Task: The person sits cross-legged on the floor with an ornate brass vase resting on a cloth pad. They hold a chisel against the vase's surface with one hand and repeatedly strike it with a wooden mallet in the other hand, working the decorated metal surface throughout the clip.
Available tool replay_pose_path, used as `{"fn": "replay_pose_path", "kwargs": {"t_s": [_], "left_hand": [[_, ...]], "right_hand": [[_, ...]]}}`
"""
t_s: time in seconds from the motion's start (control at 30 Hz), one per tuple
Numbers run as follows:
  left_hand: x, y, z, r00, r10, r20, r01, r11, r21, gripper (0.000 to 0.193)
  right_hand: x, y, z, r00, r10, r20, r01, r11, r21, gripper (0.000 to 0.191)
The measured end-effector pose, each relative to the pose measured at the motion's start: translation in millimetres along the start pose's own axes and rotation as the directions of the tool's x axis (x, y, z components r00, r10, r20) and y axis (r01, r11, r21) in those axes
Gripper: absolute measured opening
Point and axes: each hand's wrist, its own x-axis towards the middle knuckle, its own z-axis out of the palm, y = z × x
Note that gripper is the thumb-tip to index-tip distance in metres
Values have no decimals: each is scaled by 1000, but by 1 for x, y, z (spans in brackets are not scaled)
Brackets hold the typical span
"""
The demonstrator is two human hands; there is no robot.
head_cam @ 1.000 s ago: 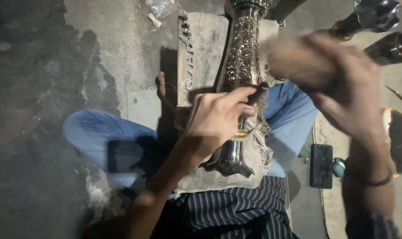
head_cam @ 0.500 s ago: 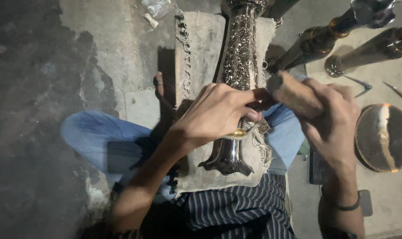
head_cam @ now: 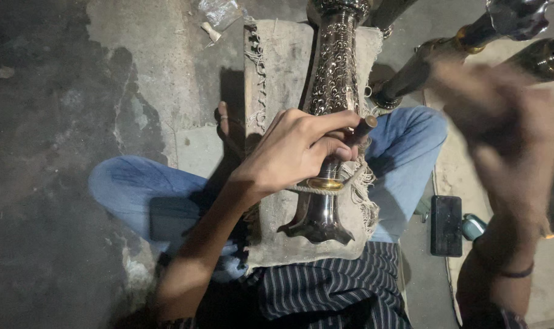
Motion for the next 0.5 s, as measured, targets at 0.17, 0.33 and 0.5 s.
{"fn": "replay_pose_path", "kwargs": {"t_s": [0.17, 0.33, 0.5], "left_hand": [[1, -10, 2, 994, 104, -14, -104, 995, 7, 30], [-1, -15, 1, 995, 97, 0, -97, 995, -10, 29], [-5, -13, 2, 998, 70, -9, -69, 995, 70, 25]], "right_hand": [[-1, 13, 1, 947, 311, -82, -235, 841, 487, 44], [25, -13, 2, 971, -194, 141, 227, 932, -282, 55], [46, -34, 6, 966, -158, 204, 207, 946, -249, 55]]}}
